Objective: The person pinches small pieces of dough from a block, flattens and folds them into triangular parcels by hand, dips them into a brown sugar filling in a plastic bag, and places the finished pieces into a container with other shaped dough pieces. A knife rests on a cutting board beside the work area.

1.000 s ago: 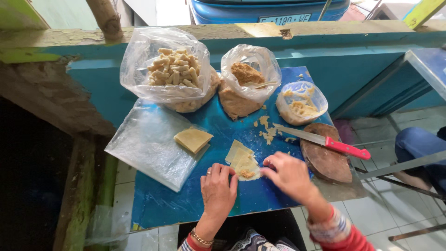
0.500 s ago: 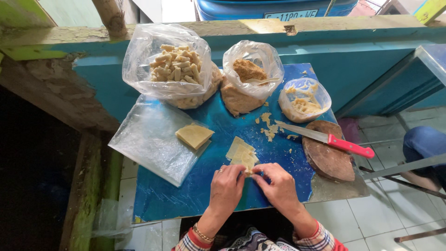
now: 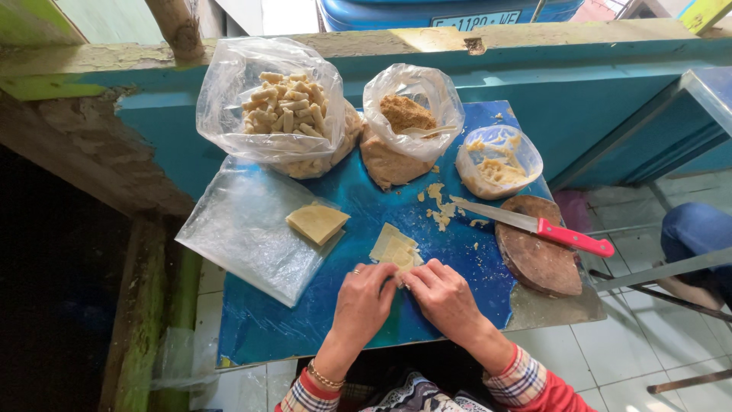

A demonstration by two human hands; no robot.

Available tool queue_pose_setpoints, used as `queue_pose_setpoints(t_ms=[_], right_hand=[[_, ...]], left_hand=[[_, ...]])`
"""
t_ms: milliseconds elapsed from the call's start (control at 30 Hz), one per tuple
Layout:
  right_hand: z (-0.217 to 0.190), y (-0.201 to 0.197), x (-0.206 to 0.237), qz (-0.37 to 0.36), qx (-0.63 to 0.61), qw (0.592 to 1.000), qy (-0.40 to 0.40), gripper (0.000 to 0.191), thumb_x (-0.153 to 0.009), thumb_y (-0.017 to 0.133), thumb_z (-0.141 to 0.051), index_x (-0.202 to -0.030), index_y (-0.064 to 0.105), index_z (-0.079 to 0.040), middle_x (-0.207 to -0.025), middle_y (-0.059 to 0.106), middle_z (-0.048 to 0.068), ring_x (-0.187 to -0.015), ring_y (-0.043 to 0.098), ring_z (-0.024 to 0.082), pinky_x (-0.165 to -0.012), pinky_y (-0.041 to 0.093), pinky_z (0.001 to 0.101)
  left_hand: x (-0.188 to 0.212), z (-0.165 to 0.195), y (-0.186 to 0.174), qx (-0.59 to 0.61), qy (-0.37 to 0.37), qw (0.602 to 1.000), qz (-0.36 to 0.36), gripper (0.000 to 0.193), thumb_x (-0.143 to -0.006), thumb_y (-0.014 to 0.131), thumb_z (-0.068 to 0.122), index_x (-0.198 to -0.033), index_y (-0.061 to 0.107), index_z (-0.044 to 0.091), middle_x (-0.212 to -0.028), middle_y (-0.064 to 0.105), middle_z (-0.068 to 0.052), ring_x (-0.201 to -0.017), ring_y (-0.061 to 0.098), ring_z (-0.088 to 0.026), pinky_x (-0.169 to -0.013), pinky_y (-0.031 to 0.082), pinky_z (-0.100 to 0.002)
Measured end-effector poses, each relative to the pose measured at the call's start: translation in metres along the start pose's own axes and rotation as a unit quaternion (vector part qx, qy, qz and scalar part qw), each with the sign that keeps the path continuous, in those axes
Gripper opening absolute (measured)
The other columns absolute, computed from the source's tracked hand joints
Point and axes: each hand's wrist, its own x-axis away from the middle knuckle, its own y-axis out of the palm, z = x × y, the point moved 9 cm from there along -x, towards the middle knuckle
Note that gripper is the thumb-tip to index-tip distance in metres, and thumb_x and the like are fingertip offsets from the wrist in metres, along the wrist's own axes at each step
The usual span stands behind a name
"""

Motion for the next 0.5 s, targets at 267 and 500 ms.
queue_pose_setpoints(t_ms=[267,500], right_hand=[[0.028,0.001,-0.005,-0.056,-0.158,0.983,0.068,0.010,-0.083,0.073,-0.008,-0.092,0.071,-0.005,-0.086,0.068,0.010,-0.082,0.061,0.032,-0.072,0.051,0.0416],[-0.001,-0.004,0.023,-0.086,-0.119,0.986,0.079,0.009,-0.083,0.073,-0.008,-0.088,0.067,-0.004,-0.086,0.064,0.012,-0.084,0.059,0.033,-0.072,0.050,0.0429]], left_hand=[[-0.002,0.002,-0.002,-0.069,0.007,0.997,0.014,0.010,-0.086,0.069,0.005,-0.096,0.069,0.006,-0.106,0.069,-0.007,-0.094,0.064,-0.031,-0.077,0.050,-0.043],[0.012,0.018,-0.029,0.005,0.016,0.998,0.055,0.015,-0.083,0.073,0.007,-0.097,0.071,0.007,-0.110,0.067,-0.012,-0.093,0.062,-0.030,-0.079,0.051,-0.041]])
